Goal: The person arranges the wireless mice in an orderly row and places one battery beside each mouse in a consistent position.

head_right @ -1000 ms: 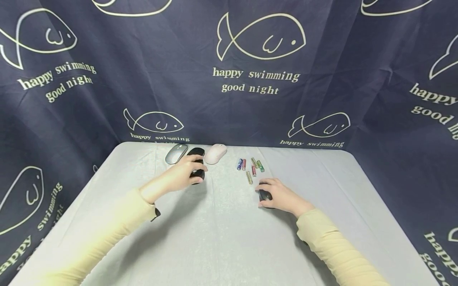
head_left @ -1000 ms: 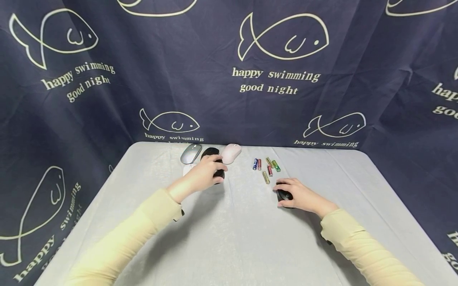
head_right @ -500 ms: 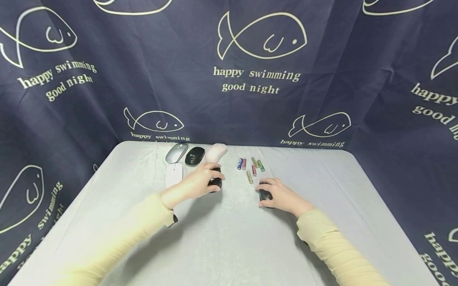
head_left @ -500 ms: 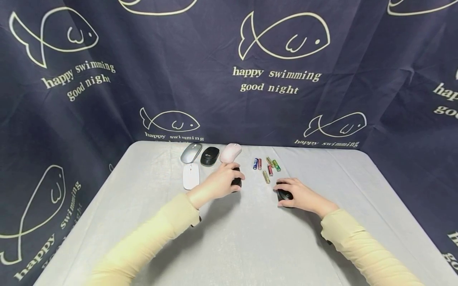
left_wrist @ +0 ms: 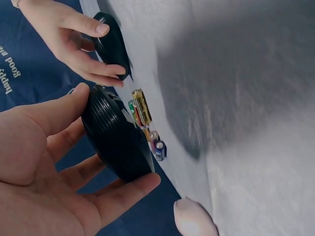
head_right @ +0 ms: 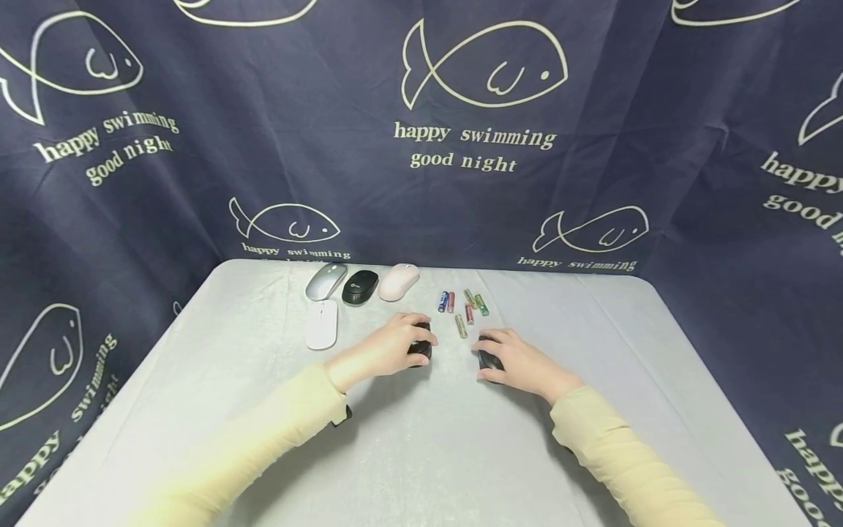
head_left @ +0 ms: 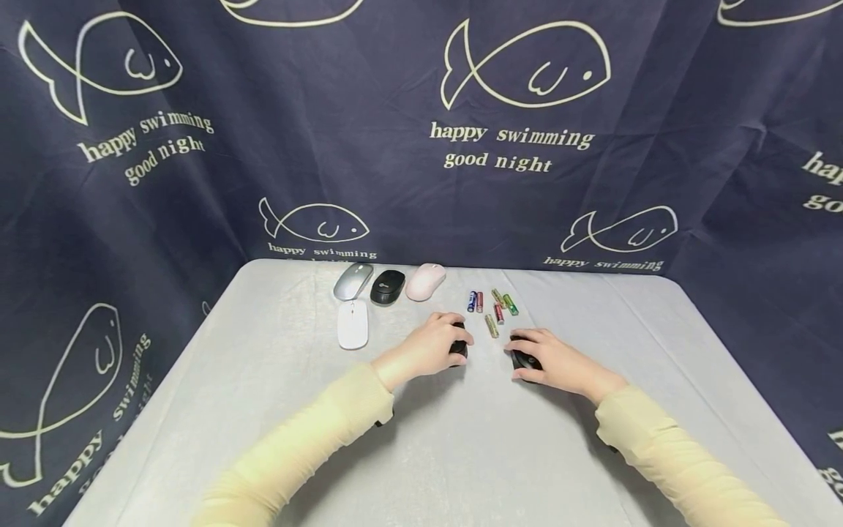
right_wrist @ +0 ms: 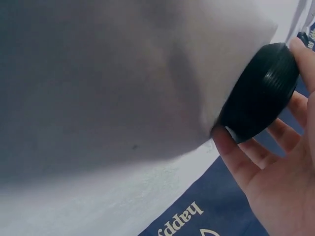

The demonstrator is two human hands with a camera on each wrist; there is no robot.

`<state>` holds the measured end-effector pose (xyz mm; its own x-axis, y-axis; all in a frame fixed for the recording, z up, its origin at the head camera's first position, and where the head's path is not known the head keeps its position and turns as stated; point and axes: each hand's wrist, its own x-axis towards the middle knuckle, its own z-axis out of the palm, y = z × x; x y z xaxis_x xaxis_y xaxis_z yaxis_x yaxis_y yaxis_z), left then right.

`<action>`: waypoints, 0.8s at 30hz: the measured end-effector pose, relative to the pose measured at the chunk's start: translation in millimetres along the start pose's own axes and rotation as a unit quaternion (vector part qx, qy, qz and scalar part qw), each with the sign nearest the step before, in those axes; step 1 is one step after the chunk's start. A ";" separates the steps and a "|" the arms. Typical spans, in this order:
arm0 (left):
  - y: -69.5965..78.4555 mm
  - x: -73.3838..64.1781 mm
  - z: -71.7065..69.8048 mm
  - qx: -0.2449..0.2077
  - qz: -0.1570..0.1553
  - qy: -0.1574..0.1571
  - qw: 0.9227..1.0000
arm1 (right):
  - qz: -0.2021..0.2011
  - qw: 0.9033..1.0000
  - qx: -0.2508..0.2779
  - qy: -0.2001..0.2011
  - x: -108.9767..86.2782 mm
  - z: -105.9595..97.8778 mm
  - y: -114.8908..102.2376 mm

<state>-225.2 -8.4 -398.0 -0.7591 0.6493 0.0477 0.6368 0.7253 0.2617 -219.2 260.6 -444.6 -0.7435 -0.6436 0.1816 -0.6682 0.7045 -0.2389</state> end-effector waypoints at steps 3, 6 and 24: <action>2.9 1.8 2.7 -0.002 -0.003 -0.011 1.000 | -0.018 1.000 -0.013 0.002 -2.7 0.8 1.5; 5.6 2.4 5.0 -0.004 -0.006 -0.017 1.000 | -0.047 0.999 -0.016 0.002 -5.0 1.2 4.3; 19.0 16.4 22.0 0.030 -0.015 -0.017 0.999 | -0.160 0.986 -0.036 0.001 -7.0 -2.6 14.5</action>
<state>-222.6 21.1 -413.4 -0.7735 0.6337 0.0085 0.6217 0.7560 0.2048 -223.7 276.2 -446.8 -0.4940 -0.8363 0.2378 -0.8689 0.4845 -0.1012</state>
